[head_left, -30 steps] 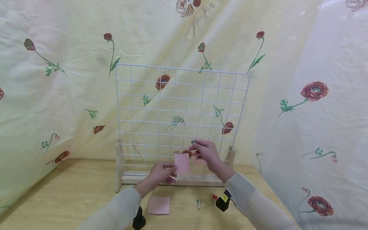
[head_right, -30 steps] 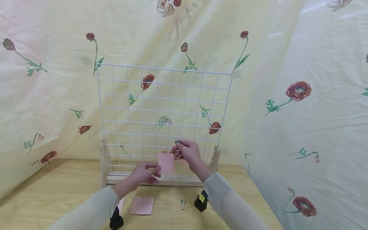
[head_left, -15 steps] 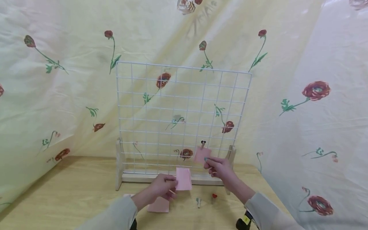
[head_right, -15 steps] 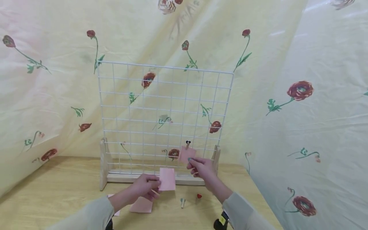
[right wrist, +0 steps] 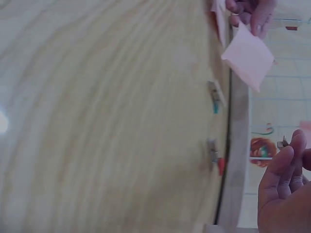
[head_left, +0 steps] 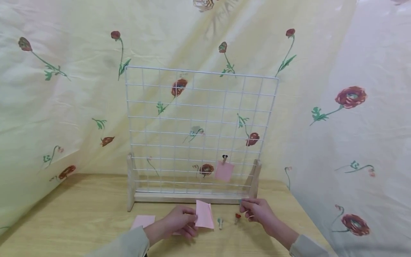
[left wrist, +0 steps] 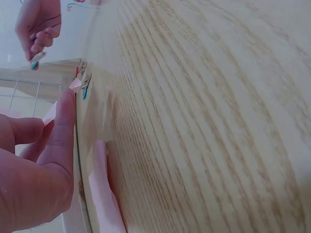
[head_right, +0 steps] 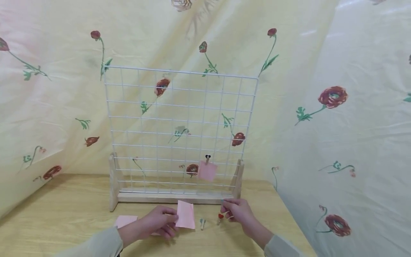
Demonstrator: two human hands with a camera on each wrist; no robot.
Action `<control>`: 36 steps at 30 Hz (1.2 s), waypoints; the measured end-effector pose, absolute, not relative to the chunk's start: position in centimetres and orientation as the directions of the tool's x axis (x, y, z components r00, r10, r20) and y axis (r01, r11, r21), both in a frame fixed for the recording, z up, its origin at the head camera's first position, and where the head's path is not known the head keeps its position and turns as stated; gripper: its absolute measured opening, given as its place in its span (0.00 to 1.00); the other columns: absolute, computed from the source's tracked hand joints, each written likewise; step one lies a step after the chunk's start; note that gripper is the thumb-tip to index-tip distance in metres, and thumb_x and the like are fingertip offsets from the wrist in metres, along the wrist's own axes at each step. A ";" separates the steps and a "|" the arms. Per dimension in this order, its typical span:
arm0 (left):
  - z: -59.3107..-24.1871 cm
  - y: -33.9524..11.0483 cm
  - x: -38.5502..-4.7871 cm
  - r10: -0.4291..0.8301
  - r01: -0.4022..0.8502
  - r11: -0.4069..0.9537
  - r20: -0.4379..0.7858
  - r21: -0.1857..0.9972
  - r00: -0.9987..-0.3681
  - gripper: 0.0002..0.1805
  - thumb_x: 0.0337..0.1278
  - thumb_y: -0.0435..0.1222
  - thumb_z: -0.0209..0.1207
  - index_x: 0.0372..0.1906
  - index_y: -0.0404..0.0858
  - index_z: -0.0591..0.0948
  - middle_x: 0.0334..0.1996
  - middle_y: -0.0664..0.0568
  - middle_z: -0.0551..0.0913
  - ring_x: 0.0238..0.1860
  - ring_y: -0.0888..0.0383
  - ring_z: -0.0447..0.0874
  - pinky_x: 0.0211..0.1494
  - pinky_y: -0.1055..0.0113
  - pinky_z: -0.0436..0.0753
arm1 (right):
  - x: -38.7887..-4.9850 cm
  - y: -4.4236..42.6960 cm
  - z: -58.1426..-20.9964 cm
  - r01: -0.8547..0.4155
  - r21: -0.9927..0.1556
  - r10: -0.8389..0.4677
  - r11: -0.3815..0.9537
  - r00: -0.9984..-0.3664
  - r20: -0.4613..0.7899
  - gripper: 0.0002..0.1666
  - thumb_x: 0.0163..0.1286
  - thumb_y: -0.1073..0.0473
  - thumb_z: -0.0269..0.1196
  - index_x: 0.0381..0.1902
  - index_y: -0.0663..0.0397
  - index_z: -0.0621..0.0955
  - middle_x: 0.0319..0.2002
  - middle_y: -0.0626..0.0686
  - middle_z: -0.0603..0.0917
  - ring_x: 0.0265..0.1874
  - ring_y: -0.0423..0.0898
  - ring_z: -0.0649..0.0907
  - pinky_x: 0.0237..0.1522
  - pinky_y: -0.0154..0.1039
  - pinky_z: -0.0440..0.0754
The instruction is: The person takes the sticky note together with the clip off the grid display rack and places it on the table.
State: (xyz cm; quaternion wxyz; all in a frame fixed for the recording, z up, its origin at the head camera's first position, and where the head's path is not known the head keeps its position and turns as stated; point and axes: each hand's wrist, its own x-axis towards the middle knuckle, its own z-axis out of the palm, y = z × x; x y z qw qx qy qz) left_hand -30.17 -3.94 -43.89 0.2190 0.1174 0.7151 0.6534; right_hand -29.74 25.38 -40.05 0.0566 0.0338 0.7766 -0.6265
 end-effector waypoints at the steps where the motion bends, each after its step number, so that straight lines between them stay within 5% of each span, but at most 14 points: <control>1: -43.9 -3.9 -30.1 0.453 -0.121 0.119 -0.162 0.986 -0.876 0.12 0.64 0.32 0.55 0.47 0.28 0.78 0.26 0.43 0.84 0.22 0.56 0.85 0.26 0.65 0.86 | -29.6 25.5 -40.3 0.125 -0.967 -0.023 0.221 -0.991 -0.133 0.24 0.70 0.60 0.57 0.56 0.76 0.74 0.26 0.50 0.82 0.21 0.39 0.76 0.24 0.31 0.75; 15: -44.5 -3.7 -29.6 0.432 -0.130 0.200 -0.206 0.971 -0.878 0.16 0.61 0.28 0.55 0.51 0.22 0.74 0.23 0.42 0.84 0.19 0.58 0.83 0.24 0.66 0.85 | -28.8 26.9 -43.7 0.212 -0.926 0.059 0.313 -0.977 -0.204 0.15 0.66 0.63 0.58 0.43 0.73 0.81 0.21 0.49 0.81 0.19 0.39 0.76 0.23 0.31 0.74; 22: -44.6 -3.6 -29.6 0.426 -0.107 0.230 -0.199 0.967 -0.883 0.09 0.58 0.26 0.56 0.42 0.25 0.78 0.21 0.43 0.83 0.16 0.59 0.80 0.22 0.68 0.84 | -29.0 27.4 -44.4 0.215 -0.921 0.040 0.324 -0.976 -0.214 0.16 0.66 0.63 0.58 0.45 0.73 0.80 0.21 0.49 0.81 0.18 0.39 0.76 0.21 0.31 0.76; 29: -44.7 -3.3 -29.4 0.402 -0.027 0.280 -0.143 0.960 -0.904 0.15 0.52 0.24 0.56 0.47 0.21 0.76 0.19 0.42 0.82 0.14 0.58 0.80 0.20 0.65 0.84 | -29.1 27.3 -44.7 0.233 -0.910 0.071 0.344 -0.973 -0.222 0.18 0.66 0.63 0.59 0.48 0.73 0.79 0.22 0.50 0.81 0.18 0.40 0.76 0.20 0.32 0.76; 36: -44.2 -3.1 -29.0 0.393 0.083 0.396 -0.087 0.915 -0.916 0.03 0.49 0.24 0.58 0.31 0.29 0.79 0.16 0.44 0.81 0.13 0.57 0.80 0.17 0.65 0.83 | -29.3 27.4 -44.9 0.240 -0.903 0.091 0.356 -0.971 -0.222 0.17 0.67 0.65 0.58 0.50 0.71 0.79 0.23 0.51 0.81 0.17 0.40 0.75 0.19 0.32 0.75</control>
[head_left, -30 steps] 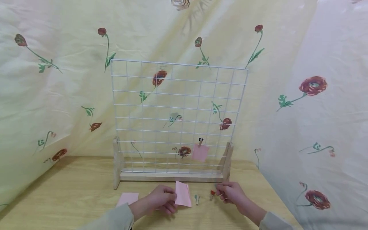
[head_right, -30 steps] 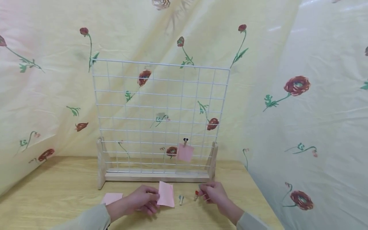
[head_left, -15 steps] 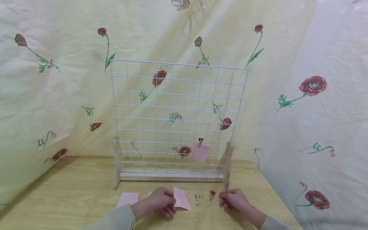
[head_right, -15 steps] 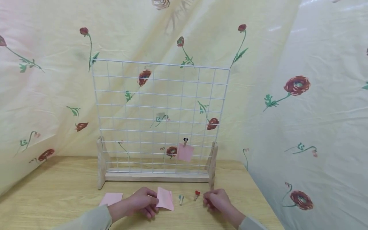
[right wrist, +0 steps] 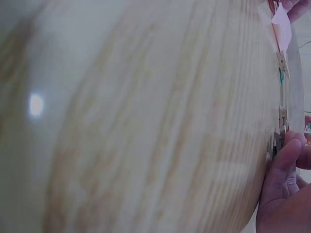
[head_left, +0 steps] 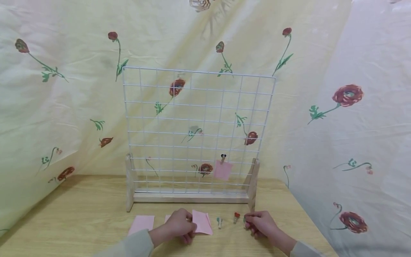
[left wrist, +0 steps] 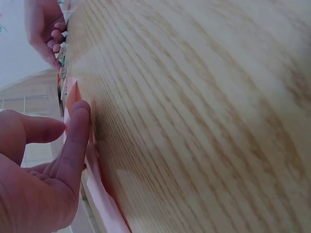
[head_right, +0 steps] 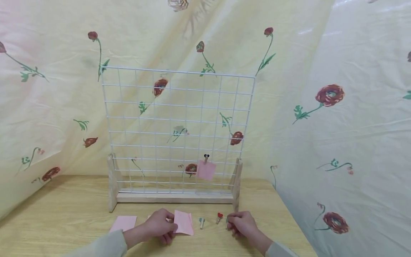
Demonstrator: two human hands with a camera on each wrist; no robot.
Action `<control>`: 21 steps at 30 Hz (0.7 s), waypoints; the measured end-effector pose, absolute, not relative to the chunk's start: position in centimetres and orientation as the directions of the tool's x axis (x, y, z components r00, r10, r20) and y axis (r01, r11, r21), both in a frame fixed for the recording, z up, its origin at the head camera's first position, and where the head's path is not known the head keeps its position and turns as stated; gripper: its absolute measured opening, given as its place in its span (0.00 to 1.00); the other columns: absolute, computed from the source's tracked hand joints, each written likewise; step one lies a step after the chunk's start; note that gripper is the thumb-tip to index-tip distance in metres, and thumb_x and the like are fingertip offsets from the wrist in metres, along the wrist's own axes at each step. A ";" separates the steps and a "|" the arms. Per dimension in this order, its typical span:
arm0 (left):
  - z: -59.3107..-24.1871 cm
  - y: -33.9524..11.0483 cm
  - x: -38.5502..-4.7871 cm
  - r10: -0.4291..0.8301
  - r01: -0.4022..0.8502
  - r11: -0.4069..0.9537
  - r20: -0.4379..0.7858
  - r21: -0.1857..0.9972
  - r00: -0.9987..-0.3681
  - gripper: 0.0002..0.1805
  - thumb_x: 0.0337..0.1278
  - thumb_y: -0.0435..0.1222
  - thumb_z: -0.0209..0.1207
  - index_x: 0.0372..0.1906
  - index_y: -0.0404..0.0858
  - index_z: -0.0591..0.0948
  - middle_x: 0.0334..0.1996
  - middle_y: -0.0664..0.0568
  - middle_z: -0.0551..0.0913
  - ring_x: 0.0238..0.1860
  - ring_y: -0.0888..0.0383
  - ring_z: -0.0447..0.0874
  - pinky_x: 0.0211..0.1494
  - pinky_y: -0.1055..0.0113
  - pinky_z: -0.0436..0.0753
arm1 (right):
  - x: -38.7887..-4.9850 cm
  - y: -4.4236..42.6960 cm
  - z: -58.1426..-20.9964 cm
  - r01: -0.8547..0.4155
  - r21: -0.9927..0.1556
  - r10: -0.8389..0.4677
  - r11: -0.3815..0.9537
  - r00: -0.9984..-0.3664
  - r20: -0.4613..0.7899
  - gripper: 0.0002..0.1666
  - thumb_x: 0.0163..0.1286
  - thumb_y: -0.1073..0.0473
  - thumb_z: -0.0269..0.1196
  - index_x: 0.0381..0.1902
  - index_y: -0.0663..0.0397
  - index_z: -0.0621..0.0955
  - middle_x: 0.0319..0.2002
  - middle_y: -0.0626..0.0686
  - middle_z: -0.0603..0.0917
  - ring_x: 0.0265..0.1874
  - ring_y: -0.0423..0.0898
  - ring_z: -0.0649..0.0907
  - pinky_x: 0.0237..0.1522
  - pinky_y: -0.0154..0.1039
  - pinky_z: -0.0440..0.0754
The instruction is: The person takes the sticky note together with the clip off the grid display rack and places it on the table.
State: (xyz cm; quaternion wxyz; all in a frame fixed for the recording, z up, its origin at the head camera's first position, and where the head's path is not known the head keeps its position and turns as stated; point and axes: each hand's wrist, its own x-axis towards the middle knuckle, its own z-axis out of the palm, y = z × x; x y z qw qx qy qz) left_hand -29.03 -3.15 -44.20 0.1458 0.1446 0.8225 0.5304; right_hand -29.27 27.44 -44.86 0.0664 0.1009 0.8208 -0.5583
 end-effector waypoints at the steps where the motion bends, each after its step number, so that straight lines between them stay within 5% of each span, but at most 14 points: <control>1: -44.1 -3.2 -29.0 0.391 0.098 0.415 -0.080 0.905 -0.917 0.01 0.49 0.25 0.58 0.29 0.29 0.79 0.15 0.45 0.81 0.13 0.57 0.80 0.17 0.65 0.82 | -29.3 27.5 -44.9 0.238 -0.904 0.089 0.356 -0.971 -0.221 0.17 0.67 0.65 0.57 0.50 0.71 0.79 0.23 0.51 0.81 0.17 0.40 0.75 0.19 0.31 0.75; 9: -43.5 -3.4 -28.9 0.397 0.187 0.507 -0.034 0.842 -0.917 0.05 0.46 0.25 0.58 0.21 0.32 0.76 0.12 0.49 0.80 0.10 0.60 0.77 0.15 0.66 0.81 | -29.4 27.5 -44.9 0.254 -0.908 0.103 0.334 -0.967 -0.232 0.17 0.67 0.65 0.57 0.50 0.70 0.79 0.23 0.51 0.82 0.17 0.41 0.75 0.20 0.32 0.75; 11: -43.3 -3.5 -28.9 0.390 0.193 0.509 -0.024 0.839 -0.921 0.03 0.47 0.26 0.58 0.27 0.27 0.78 0.12 0.49 0.80 0.09 0.60 0.77 0.15 0.66 0.81 | -29.5 27.4 -44.8 0.253 -0.913 0.098 0.321 -0.967 -0.233 0.17 0.67 0.64 0.57 0.51 0.70 0.79 0.23 0.52 0.82 0.17 0.41 0.75 0.20 0.31 0.75; 15: -42.9 -3.5 -29.2 0.377 0.193 0.507 -0.015 0.840 -0.926 0.20 0.51 0.27 0.59 0.47 0.15 0.74 0.12 0.49 0.80 0.10 0.60 0.77 0.15 0.66 0.81 | -29.6 27.1 -44.0 0.208 -0.933 0.080 0.295 -0.978 -0.192 0.18 0.68 0.64 0.58 0.51 0.72 0.78 0.24 0.53 0.82 0.18 0.40 0.76 0.21 0.30 0.75; 21: -42.4 -3.0 -30.0 0.368 0.178 0.501 -0.022 0.847 -0.930 0.27 0.54 0.29 0.60 0.58 0.18 0.70 0.14 0.48 0.80 0.11 0.60 0.77 0.15 0.66 0.81 | -30.4 26.6 -42.3 0.154 -0.948 0.076 0.279 -0.987 -0.138 0.20 0.69 0.61 0.58 0.52 0.71 0.78 0.25 0.51 0.82 0.19 0.39 0.77 0.21 0.30 0.76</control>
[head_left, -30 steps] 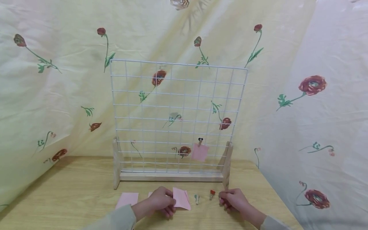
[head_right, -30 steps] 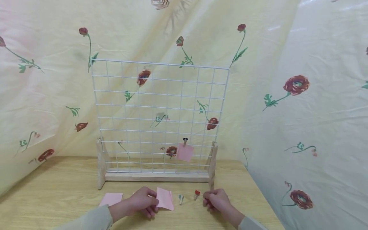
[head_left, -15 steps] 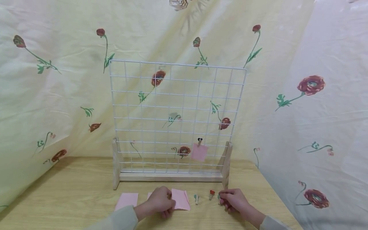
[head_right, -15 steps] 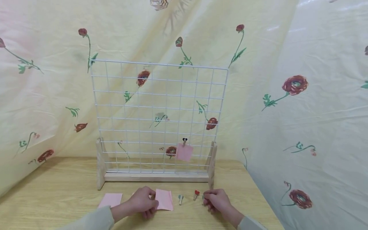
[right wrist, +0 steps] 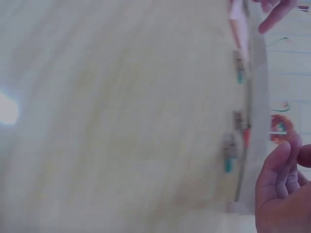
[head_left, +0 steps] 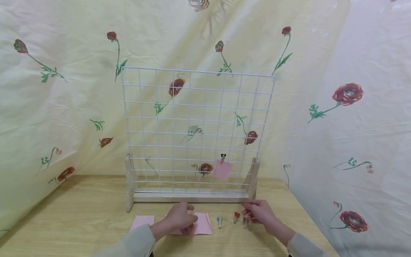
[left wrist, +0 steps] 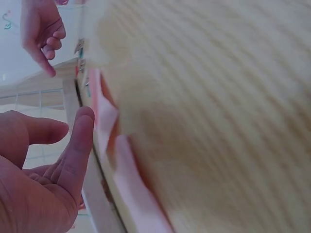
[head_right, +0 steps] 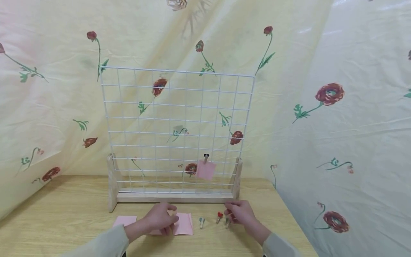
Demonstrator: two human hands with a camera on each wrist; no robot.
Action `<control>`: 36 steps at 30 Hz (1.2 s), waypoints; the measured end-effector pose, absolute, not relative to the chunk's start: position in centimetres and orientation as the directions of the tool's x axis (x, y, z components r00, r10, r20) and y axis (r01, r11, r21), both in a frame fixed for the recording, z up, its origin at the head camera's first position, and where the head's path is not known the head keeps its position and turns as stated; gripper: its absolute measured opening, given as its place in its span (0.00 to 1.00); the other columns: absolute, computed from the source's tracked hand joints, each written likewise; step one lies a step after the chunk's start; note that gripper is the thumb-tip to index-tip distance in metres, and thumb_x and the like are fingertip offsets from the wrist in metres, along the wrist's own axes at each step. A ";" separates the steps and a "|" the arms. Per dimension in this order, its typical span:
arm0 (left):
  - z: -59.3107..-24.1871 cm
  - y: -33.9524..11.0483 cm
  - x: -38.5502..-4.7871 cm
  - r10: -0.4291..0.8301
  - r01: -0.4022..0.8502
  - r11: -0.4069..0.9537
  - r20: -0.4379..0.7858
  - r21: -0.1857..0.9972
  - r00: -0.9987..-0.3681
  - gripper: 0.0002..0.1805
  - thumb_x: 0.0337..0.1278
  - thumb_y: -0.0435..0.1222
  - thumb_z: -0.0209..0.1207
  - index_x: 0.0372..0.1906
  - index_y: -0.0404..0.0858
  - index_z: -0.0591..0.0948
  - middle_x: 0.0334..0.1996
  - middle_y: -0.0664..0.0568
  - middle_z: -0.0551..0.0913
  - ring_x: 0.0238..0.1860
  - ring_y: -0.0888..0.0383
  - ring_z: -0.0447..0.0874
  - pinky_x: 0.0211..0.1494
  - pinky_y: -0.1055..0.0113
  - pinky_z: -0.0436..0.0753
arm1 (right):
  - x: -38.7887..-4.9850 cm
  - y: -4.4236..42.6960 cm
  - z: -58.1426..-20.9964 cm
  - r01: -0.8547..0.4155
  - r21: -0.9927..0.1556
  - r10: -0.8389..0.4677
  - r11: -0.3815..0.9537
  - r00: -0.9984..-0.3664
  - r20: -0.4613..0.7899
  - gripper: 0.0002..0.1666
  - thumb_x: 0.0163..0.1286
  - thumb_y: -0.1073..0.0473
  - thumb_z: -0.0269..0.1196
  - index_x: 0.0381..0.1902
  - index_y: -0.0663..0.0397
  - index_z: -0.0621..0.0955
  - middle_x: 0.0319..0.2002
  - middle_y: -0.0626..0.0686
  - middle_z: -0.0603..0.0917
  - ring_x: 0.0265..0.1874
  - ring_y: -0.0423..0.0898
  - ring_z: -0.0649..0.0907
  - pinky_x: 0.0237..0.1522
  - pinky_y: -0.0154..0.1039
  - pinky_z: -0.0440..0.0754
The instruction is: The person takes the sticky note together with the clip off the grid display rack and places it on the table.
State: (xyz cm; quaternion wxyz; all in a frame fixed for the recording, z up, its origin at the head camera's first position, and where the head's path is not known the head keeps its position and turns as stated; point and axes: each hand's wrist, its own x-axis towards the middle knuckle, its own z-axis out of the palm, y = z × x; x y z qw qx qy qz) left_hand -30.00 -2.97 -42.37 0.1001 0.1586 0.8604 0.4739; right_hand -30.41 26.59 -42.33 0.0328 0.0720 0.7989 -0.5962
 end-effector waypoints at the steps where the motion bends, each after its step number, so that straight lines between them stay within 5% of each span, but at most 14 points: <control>1: -42.2 -2.8 -30.2 0.365 0.171 0.497 -0.026 0.851 -0.931 0.27 0.54 0.29 0.60 0.58 0.20 0.71 0.15 0.48 0.81 0.11 0.60 0.77 0.15 0.66 0.81 | -30.7 26.4 -42.0 0.145 -0.952 0.072 0.269 -0.989 -0.130 0.20 0.69 0.61 0.58 0.53 0.71 0.78 0.25 0.51 0.82 0.19 0.39 0.77 0.21 0.30 0.76; 15: -39.4 1.3 -34.8 0.166 0.227 0.326 0.181 0.918 -0.969 0.18 0.55 0.33 0.60 0.52 0.32 0.80 0.37 0.47 0.84 0.26 0.55 0.84 0.22 0.68 0.83 | -34.5 23.2 -34.4 -0.129 -0.947 -0.022 0.294 -0.991 0.128 0.25 0.70 0.61 0.58 0.65 0.59 0.72 0.30 0.52 0.85 0.20 0.42 0.78 0.25 0.33 0.79; 20: -38.6 2.7 -35.8 0.092 0.274 0.316 0.258 0.908 -0.962 0.18 0.56 0.34 0.62 0.53 0.34 0.80 0.42 0.41 0.84 0.27 0.55 0.85 0.22 0.69 0.83 | -35.9 21.6 -32.4 -0.224 -0.904 -0.054 0.363 -0.974 0.219 0.27 0.69 0.60 0.60 0.66 0.55 0.72 0.31 0.57 0.87 0.20 0.44 0.80 0.24 0.34 0.81; 24: -38.2 3.7 -36.5 0.051 0.252 0.304 0.248 0.919 -0.967 0.20 0.58 0.37 0.62 0.55 0.36 0.79 0.48 0.39 0.82 0.37 0.52 0.85 0.25 0.68 0.84 | -36.8 20.6 -31.5 -0.283 -0.849 -0.098 0.446 -0.958 0.268 0.29 0.68 0.61 0.61 0.67 0.54 0.72 0.30 0.59 0.87 0.19 0.45 0.81 0.23 0.35 0.81; 31: -37.7 4.9 -37.1 -0.001 0.200 0.284 0.209 0.938 -0.978 0.18 0.58 0.37 0.63 0.53 0.37 0.80 0.42 0.45 0.83 0.31 0.56 0.83 0.28 0.68 0.84 | -37.3 19.5 -30.5 -0.301 -0.721 -0.141 0.623 -0.951 0.275 0.32 0.67 0.63 0.57 0.68 0.63 0.67 0.27 0.56 0.86 0.17 0.45 0.80 0.19 0.33 0.76; 36: -37.8 5.4 -37.4 -0.039 0.196 0.326 0.220 0.925 -0.975 0.14 0.58 0.38 0.63 0.48 0.38 0.83 0.36 0.50 0.84 0.30 0.60 0.83 0.28 0.69 0.83 | -37.6 19.2 -30.2 -0.309 -0.655 -0.134 0.690 -0.943 0.304 0.25 0.67 0.65 0.55 0.61 0.66 0.74 0.27 0.56 0.86 0.16 0.43 0.79 0.15 0.31 0.68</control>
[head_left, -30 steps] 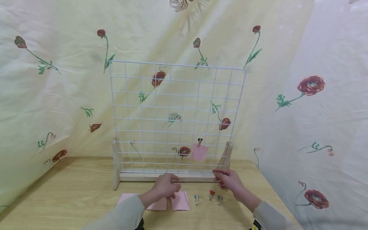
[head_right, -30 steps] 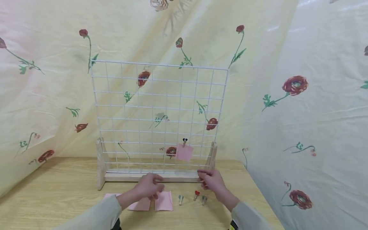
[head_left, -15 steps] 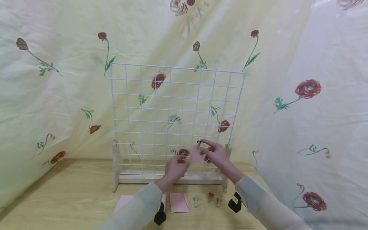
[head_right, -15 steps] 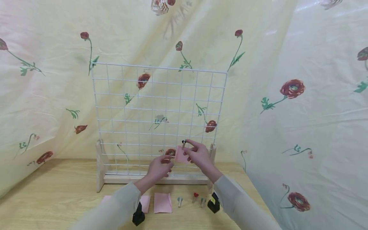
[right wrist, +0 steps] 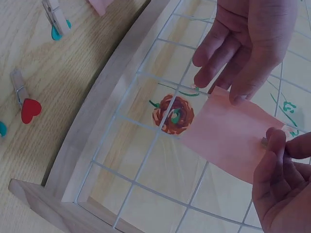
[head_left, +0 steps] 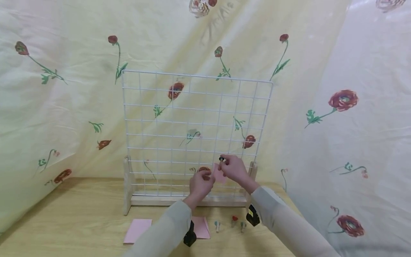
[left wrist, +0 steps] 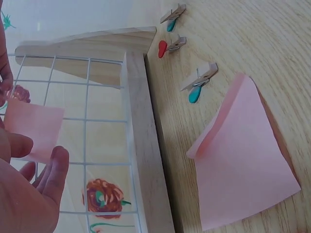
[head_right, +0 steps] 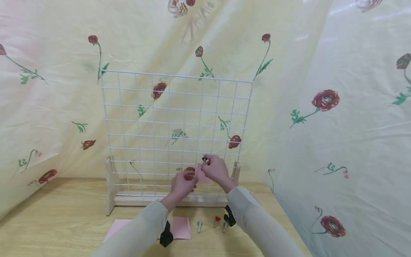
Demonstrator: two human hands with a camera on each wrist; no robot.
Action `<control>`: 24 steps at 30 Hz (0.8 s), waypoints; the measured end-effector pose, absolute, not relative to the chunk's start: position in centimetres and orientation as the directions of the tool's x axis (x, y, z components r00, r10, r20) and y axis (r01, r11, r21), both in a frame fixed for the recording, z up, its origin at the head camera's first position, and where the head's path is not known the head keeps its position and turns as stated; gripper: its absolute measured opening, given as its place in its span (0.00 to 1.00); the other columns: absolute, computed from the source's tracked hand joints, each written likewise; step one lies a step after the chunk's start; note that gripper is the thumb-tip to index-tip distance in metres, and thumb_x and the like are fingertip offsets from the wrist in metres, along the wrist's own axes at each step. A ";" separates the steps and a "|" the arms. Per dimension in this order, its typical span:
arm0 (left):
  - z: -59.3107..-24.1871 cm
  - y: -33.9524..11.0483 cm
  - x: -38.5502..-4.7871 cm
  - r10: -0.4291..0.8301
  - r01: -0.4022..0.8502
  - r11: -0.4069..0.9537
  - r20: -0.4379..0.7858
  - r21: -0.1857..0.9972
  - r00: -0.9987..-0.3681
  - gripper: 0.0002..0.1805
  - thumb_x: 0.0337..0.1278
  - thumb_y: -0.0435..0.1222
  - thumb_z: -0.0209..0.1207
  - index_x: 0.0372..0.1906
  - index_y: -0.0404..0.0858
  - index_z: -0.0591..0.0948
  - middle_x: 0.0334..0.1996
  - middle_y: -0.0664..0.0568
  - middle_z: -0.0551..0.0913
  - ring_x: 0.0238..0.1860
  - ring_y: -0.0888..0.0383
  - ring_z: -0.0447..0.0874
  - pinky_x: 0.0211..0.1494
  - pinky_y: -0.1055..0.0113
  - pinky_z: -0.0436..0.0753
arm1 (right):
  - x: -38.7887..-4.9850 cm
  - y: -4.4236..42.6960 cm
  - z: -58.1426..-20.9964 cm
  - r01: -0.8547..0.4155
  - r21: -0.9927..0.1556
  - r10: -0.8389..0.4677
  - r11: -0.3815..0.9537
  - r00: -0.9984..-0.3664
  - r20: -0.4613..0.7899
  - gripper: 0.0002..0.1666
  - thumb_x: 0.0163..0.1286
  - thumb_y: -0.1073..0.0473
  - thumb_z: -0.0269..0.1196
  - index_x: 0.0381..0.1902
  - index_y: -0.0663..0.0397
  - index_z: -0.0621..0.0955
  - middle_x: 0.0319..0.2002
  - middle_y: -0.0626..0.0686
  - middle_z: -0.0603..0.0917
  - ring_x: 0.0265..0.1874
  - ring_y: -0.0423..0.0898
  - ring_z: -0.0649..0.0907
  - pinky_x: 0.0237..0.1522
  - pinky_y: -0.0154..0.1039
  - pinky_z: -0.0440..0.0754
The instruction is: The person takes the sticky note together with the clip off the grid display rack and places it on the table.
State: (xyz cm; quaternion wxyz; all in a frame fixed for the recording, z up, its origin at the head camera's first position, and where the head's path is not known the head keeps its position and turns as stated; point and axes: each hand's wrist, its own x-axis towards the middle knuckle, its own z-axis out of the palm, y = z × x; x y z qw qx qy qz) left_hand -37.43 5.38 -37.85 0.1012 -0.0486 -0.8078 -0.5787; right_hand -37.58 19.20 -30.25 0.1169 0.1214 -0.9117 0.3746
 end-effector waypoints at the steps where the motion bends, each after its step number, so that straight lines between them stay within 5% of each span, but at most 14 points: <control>1: -37.8 5.4 -37.5 -0.044 0.194 0.329 0.220 0.924 -0.975 0.13 0.58 0.38 0.63 0.47 0.39 0.83 0.35 0.51 0.84 0.29 0.61 0.82 0.28 0.69 0.83 | -37.6 19.2 -30.2 -0.308 -0.647 -0.130 0.698 -0.942 0.308 0.23 0.67 0.64 0.55 0.59 0.66 0.76 0.27 0.56 0.86 0.16 0.42 0.79 0.15 0.31 0.67; 15: -38.2 5.1 -37.6 -0.109 0.224 0.345 0.276 0.912 -0.955 0.07 0.54 0.36 0.66 0.38 0.39 0.86 0.31 0.52 0.86 0.24 0.62 0.82 0.25 0.70 0.81 | -37.5 19.6 -29.8 -0.300 -0.618 -0.145 0.726 -0.946 0.289 0.14 0.69 0.63 0.57 0.50 0.59 0.83 0.28 0.51 0.84 0.19 0.43 0.77 0.17 0.33 0.72; 24: -38.2 5.0 -37.7 -0.089 0.242 0.339 0.288 0.909 -0.954 0.06 0.55 0.37 0.66 0.35 0.39 0.87 0.30 0.52 0.85 0.21 0.62 0.83 0.24 0.71 0.82 | -37.6 19.8 -29.8 -0.299 -0.632 -0.113 0.715 -0.942 0.317 0.14 0.68 0.64 0.58 0.47 0.60 0.85 0.30 0.54 0.87 0.15 0.42 0.72 0.15 0.32 0.64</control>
